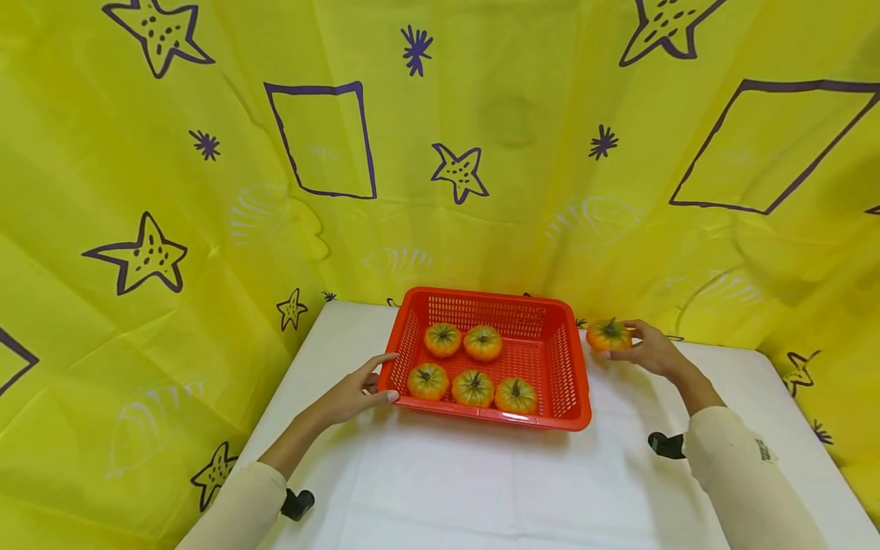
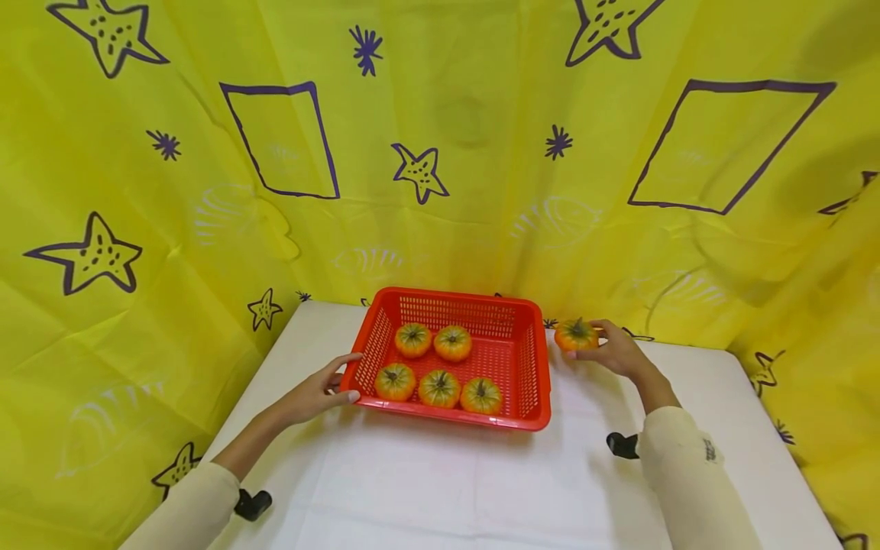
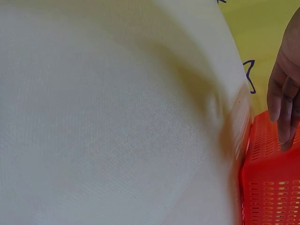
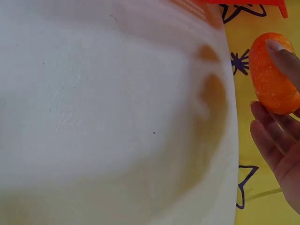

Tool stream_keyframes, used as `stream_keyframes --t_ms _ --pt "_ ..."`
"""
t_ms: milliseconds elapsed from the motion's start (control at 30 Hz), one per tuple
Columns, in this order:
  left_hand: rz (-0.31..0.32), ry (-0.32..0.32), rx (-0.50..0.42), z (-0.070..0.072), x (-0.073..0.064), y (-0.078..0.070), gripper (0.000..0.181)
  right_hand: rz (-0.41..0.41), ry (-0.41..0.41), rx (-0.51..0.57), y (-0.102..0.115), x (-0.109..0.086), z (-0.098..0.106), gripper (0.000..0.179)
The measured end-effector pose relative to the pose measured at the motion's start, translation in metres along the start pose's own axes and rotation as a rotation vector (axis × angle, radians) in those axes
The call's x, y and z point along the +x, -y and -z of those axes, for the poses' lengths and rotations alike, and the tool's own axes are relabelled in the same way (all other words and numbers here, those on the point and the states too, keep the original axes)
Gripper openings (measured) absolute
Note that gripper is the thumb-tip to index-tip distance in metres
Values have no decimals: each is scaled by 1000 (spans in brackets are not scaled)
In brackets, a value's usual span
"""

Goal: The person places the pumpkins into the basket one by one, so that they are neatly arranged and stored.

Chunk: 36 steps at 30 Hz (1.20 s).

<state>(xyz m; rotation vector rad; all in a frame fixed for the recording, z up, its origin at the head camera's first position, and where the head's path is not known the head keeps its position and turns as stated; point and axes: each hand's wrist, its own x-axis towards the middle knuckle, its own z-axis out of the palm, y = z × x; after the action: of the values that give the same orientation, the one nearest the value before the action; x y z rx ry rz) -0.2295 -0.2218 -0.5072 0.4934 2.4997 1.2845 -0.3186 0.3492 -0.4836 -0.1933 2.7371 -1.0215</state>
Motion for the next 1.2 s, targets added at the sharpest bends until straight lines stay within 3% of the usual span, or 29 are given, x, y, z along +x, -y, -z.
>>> stream_keyframes --t_ms 533,833,1200 --pt "9 15 -36 -3 2 0 75 55 -30 58 21 -21 15 89" --pt "-3 21 -64 5 -11 -34 73 91 -57 77 38 -27 21 85" --pt "-2 34 -74 6 -12 -36 74 128 -8 176 62 -27 17 86"
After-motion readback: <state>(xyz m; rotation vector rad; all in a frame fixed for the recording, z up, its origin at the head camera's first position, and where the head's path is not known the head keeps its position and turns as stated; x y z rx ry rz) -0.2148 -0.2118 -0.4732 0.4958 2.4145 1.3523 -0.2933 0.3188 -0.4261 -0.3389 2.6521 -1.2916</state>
